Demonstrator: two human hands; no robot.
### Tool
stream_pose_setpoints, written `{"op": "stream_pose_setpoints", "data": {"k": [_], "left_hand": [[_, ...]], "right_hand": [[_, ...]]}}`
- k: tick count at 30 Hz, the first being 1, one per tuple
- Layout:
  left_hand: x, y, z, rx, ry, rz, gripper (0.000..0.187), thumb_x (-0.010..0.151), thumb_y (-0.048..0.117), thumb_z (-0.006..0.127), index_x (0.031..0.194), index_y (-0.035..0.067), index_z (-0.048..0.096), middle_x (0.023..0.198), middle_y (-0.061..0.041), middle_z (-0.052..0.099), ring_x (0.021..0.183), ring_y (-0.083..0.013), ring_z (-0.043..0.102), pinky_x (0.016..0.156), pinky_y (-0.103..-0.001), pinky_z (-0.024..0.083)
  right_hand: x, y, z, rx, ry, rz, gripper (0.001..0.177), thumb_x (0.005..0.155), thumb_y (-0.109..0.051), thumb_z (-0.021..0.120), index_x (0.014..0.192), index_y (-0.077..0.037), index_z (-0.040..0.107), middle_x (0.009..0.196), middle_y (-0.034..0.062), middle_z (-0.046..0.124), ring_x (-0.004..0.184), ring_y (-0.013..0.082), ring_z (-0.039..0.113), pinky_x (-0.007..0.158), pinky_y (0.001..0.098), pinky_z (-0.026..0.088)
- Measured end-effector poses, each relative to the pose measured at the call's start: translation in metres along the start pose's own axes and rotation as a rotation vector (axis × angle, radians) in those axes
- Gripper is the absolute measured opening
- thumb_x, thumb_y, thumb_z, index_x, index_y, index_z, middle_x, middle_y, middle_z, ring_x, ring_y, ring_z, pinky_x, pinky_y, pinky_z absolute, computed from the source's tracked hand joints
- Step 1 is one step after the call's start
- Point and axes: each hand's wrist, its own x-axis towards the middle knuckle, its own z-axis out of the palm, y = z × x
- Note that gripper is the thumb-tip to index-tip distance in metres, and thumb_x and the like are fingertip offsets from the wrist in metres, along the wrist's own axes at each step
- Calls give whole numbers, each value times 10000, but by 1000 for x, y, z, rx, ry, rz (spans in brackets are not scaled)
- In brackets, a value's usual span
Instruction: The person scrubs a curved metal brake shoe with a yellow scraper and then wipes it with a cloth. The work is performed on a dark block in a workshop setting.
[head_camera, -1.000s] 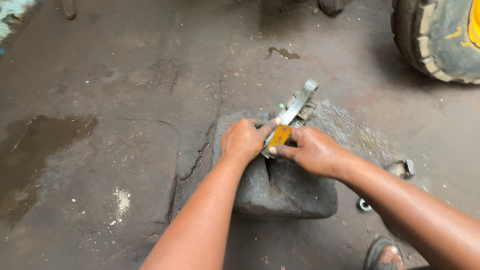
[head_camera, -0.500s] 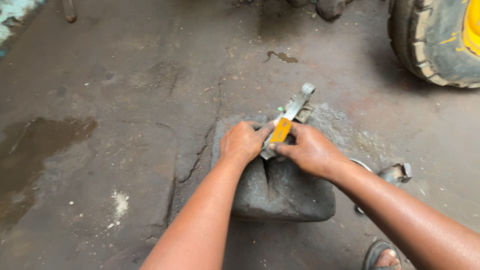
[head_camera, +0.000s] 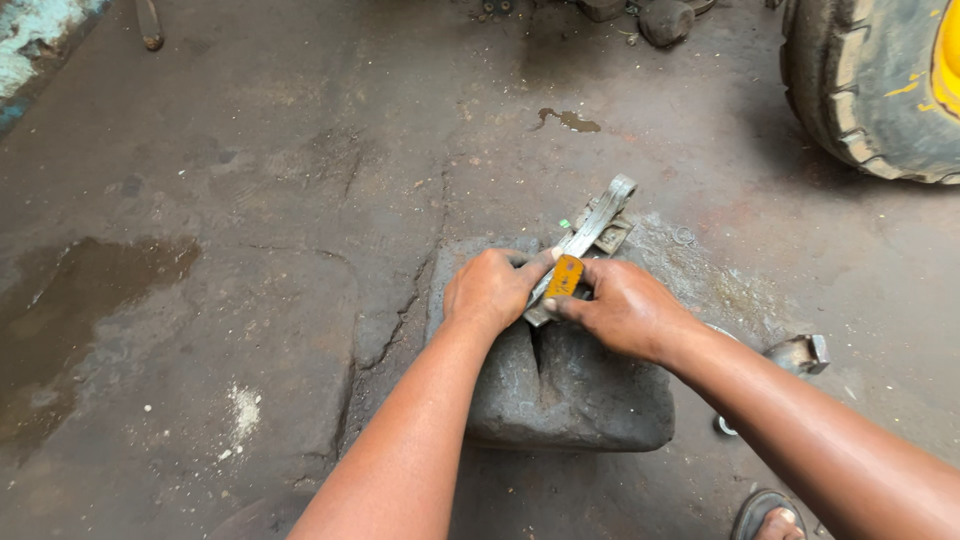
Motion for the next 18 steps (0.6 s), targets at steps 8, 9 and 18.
{"op": "stream_pose_setpoints", "data": {"k": [8, 9, 18], "left_hand": [[-2, 5, -4, -17, 5, 13, 619, 812, 750, 557, 1080, 260, 823, 1072, -110, 778, 1065, -321, 715, 931, -445, 527], [-4, 5, -4, -14, -8, -1, 621, 810, 755, 559, 1082, 261, 822, 1075, -109, 777, 1066, -321, 714, 930, -448, 527], [-17, 23, -7, 77, -24, 78, 614, 726, 640, 730, 1249, 318, 749, 1091, -102, 784, 1040, -269, 734, 924, -412, 545]], "right_hand": [[17, 17, -58, -68, 6, 7, 379, 856, -430, 750, 1089, -133, 770, 924, 95, 804, 879, 220, 752, 833, 395, 546], [16, 17, -63, -56, 18, 52, 376, 871, -448, 754, 1075, -133, 779, 917, 89, 811, 886, 215, 754, 844, 388, 548], [15, 12, -79, -169, 218, 43, 374, 914, -422, 722, 977, -59, 783, 877, 180, 767, 827, 297, 726, 780, 428, 535]]}}
